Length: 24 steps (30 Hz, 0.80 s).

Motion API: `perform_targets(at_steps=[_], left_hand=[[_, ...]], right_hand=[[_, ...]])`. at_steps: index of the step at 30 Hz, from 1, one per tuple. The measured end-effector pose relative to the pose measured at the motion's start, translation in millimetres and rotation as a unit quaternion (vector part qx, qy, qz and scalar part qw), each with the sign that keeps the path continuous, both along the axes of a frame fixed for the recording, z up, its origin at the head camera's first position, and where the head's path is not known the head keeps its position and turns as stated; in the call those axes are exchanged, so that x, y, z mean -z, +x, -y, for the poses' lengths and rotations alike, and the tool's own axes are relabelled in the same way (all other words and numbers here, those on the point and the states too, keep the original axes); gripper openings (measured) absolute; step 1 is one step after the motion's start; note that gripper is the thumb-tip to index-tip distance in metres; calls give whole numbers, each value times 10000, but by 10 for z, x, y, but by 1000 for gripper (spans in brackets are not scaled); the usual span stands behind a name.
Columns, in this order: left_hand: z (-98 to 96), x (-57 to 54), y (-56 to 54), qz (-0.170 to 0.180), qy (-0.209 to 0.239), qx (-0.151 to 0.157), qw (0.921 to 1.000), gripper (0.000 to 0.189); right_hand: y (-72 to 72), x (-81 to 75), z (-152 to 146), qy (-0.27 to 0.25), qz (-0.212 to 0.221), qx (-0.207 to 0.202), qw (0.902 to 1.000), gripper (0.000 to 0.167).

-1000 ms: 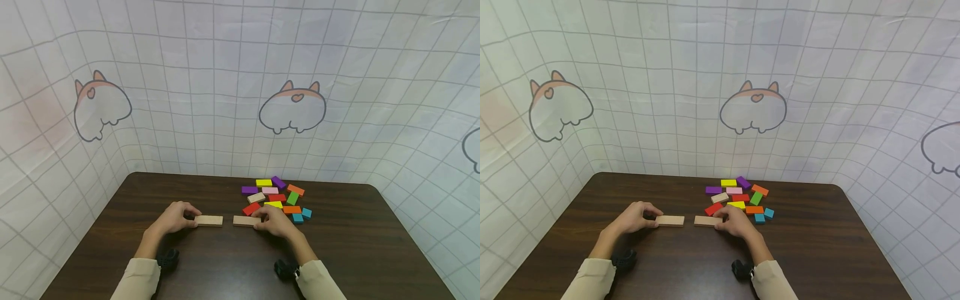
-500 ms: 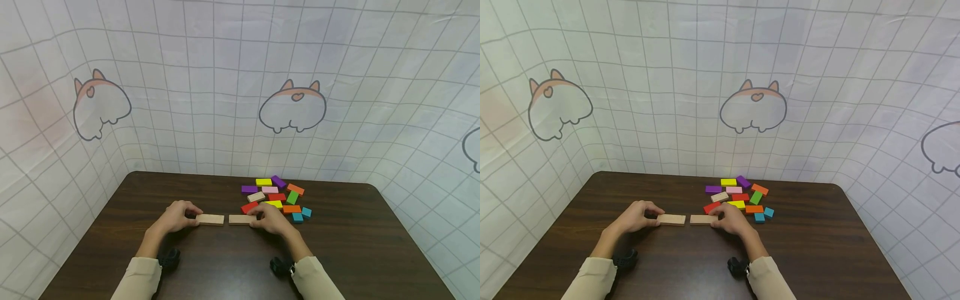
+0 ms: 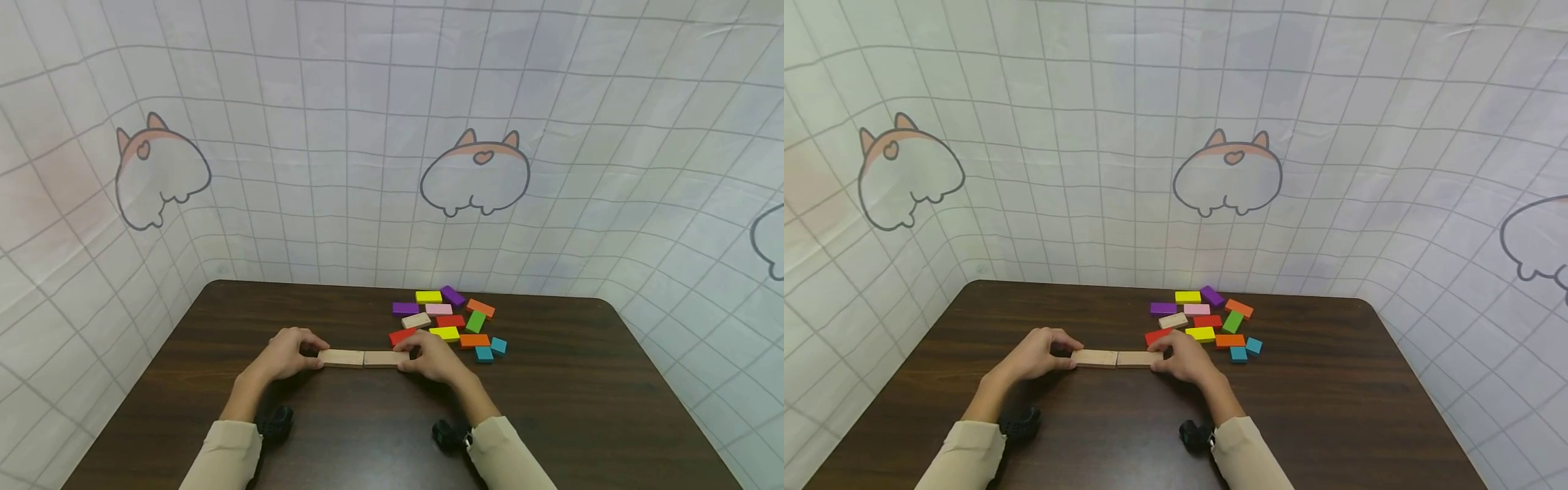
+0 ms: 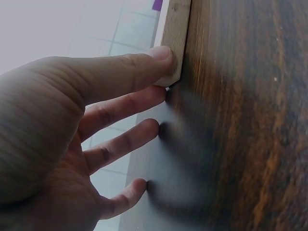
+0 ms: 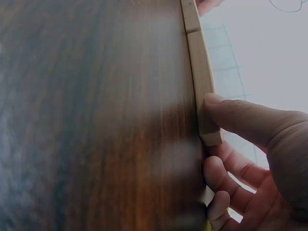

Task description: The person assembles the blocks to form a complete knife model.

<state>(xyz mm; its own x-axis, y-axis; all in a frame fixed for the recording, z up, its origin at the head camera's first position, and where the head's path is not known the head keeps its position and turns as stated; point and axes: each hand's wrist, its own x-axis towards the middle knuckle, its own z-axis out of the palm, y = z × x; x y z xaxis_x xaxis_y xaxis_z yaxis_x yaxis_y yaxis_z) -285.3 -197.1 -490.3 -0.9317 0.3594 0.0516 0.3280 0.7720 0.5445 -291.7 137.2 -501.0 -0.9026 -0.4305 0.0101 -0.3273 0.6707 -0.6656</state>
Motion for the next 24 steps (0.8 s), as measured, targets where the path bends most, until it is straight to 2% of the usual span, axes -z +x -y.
perform_targets(at_steps=[16,24], left_hand=[[9,7,8,14,35,-32,10000,24],[28,15,-10,267,292,10,9992,26]], right_hand=[[39,7,25,-78,126,220,9996,23],[49,-6,-49,-329,391,236,9984,27]])
